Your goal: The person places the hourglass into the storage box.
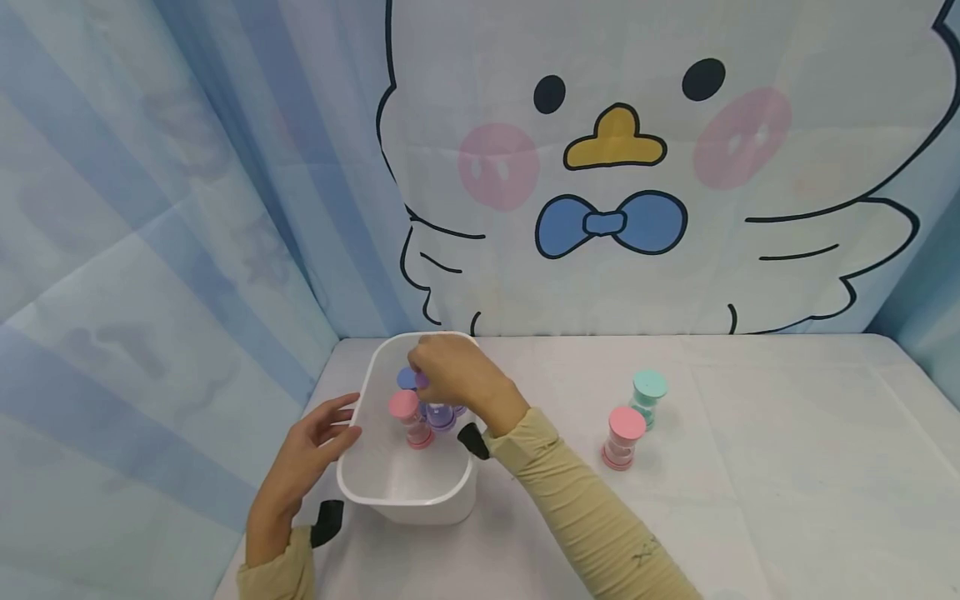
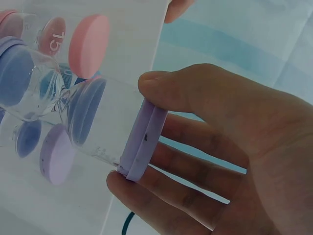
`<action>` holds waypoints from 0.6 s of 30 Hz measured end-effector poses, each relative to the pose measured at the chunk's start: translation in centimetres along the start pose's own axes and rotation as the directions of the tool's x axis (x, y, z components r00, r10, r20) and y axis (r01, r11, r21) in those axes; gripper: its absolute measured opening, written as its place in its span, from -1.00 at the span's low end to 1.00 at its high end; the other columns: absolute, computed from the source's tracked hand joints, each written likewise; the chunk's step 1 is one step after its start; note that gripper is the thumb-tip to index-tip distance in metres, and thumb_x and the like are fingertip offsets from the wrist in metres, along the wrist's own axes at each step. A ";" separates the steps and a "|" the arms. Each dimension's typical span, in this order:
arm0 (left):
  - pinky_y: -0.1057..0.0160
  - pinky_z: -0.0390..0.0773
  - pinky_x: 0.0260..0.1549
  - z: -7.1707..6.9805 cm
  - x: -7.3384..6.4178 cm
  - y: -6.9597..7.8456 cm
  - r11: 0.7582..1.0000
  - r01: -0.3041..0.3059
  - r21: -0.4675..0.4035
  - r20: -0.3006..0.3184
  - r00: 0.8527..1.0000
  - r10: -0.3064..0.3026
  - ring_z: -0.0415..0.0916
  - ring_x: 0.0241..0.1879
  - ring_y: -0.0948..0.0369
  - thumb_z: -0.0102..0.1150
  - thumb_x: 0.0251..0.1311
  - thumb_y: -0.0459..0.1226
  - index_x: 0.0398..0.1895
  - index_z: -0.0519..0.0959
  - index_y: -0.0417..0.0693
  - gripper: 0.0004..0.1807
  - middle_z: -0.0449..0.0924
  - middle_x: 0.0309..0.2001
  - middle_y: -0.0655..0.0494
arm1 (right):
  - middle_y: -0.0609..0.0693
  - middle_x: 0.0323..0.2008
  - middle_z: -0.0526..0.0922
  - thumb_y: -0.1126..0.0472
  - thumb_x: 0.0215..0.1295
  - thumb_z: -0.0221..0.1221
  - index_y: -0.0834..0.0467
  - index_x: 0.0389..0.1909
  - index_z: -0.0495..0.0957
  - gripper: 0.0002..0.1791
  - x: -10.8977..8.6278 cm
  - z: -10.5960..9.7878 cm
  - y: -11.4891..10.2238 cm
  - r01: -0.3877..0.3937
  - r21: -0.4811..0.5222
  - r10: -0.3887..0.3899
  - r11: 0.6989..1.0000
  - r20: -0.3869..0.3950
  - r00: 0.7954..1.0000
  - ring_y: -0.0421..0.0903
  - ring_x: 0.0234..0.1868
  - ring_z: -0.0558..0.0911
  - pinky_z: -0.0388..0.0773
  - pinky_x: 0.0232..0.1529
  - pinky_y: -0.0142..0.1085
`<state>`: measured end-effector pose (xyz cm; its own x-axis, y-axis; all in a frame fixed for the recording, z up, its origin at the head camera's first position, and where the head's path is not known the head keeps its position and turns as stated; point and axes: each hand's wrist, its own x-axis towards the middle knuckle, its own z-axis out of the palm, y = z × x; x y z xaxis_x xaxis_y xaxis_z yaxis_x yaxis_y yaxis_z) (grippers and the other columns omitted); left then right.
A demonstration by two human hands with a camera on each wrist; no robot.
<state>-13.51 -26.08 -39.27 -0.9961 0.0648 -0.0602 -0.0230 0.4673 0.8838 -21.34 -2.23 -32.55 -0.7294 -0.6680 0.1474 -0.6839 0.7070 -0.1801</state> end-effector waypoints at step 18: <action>-0.06 0.60 0.06 0.0 0.2 -0.2 1.000 0.015 0.007 0.002 1.000 -0.015 0.47 0.23 -0.12 0.19 0.37 -0.13 0.45 0.30 -0.01 -0.38 0.43 0.29 -0.20 | -0.15 -0.55 0.48 0.19 0.02 0.39 0.04 -0.61 0.48 -0.76 0.5 0.8 0.1 -0.033 -0.047 0.033 0.998 0.000 0.999 -0.19 -0.47 0.43 0.40 -0.40 -0.36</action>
<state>-13.66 -26.15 -39.46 -0.9954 0.0601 -0.0743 -0.0370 0.4747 0.8793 -21.76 -2.70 -33.31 -0.7517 -0.6443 0.1411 -0.6594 0.7389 -0.1388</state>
